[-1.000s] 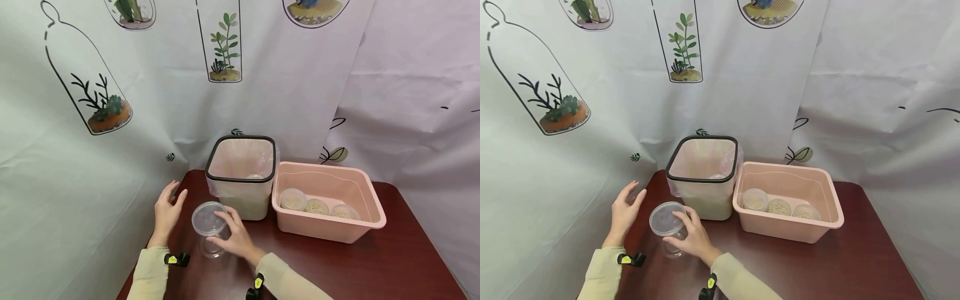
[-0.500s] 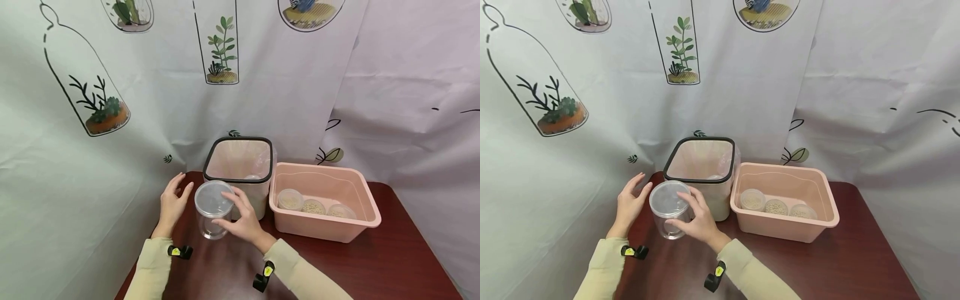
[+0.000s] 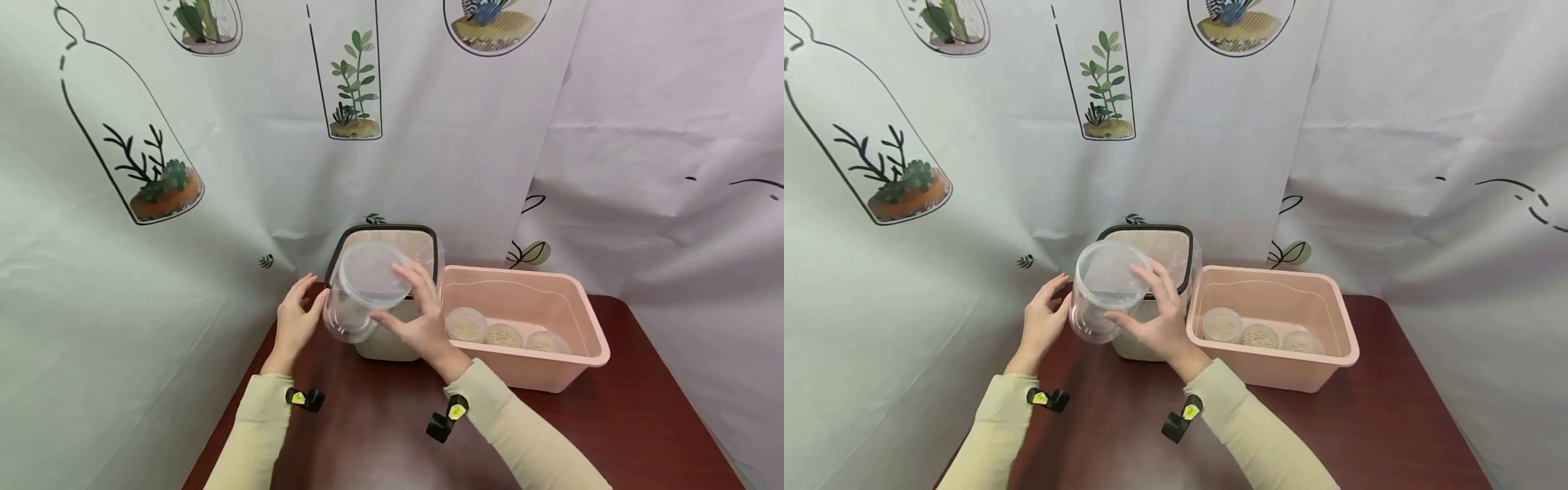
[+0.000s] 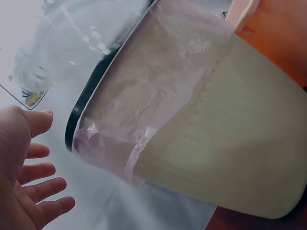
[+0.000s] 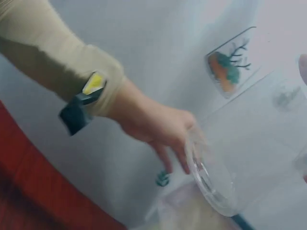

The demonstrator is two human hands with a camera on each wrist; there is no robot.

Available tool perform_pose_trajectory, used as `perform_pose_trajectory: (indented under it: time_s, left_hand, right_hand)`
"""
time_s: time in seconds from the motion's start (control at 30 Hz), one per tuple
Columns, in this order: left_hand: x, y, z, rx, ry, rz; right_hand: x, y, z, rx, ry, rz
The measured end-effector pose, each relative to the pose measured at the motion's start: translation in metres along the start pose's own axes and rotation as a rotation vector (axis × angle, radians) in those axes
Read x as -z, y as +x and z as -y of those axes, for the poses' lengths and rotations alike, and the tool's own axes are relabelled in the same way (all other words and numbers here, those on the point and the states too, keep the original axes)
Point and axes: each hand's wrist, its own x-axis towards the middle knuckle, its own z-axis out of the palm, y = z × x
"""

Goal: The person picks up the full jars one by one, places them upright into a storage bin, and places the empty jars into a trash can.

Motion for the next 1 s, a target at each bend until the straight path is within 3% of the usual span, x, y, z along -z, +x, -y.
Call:
perform_pose_trajectory:
  time_s: [0.1,0.23,0.53,0.73,1.0]
  left_hand:
    - [-0.004,0.000,0.002,-0.003,0.000,0.006]
    - [-0.007,-0.001,0.003,0.008,0.005,0.019]
    - [-0.016,0.005,-0.003,0.039,0.013,0.040]
    - [-0.023,0.008,-0.005,0.058,0.009,0.040]
    - [-0.028,0.007,-0.005,0.046,0.052,0.036]
  right_hand:
    - [0.006,0.009,0.000,-0.008,0.093,-0.030]
    - [0.015,0.017,-0.006,0.003,0.078,-0.090]
    - [0.026,0.030,-0.019,0.032,-0.072,-0.101]
    - [0.021,0.036,-0.014,-0.026,-0.236,-0.114]
    - [0.021,0.013,-0.058,-0.051,-0.320,-0.040]
